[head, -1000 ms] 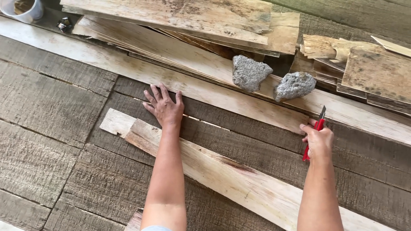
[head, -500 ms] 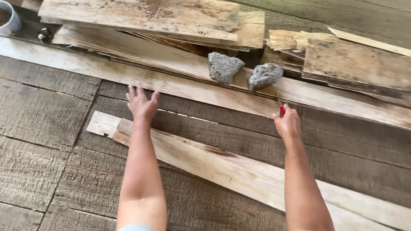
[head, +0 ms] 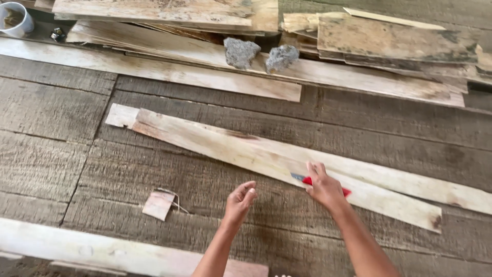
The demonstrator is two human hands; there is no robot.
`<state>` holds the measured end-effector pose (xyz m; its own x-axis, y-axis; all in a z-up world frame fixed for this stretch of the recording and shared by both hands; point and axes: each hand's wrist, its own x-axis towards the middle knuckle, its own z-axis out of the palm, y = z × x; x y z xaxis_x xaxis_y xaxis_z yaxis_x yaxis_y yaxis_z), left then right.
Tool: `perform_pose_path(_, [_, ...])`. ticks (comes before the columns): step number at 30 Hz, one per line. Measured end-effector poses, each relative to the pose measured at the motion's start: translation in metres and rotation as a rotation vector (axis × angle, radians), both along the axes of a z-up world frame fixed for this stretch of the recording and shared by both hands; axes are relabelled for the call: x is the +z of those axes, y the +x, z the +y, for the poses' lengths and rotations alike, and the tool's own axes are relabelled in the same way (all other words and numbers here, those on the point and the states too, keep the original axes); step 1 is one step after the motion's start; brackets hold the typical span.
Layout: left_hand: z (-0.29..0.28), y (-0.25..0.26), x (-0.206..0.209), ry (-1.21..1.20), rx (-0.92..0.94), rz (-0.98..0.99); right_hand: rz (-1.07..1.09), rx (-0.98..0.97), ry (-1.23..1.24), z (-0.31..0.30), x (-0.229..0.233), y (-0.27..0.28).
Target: The person uses a red utility knife to cut thin wooden planks on a wooden workbench. They repeatedly score and snap the planks into smaller pieces, then trim the edges. The cut pieces are set aside on the bench.
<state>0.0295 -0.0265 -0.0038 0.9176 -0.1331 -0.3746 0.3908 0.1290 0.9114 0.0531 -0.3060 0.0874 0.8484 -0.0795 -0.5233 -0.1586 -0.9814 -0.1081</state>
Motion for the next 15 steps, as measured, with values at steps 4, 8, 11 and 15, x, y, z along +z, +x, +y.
perform_pose_path(4, [-0.023, -0.029, 0.031, -0.117, -0.037, 0.404, 0.016, 0.083, -0.089, 0.012, 0.035, -0.023])
perform_pose_path(8, [-0.045, -0.043, 0.006, -0.439, 0.211, 0.454, -0.081, 0.176, 0.009, 0.007, 0.044, -0.07])
perform_pose_path(11, [-0.063, -0.059, 0.005, -0.474, 0.404, 0.448, -0.061, 0.192, 0.114, -0.016, 0.029, -0.093])
perform_pose_path(15, [-0.094, -0.091, 0.071, -0.318, 0.461, 0.632, -0.118, -0.067, 0.242, -0.055, 0.065, -0.086])
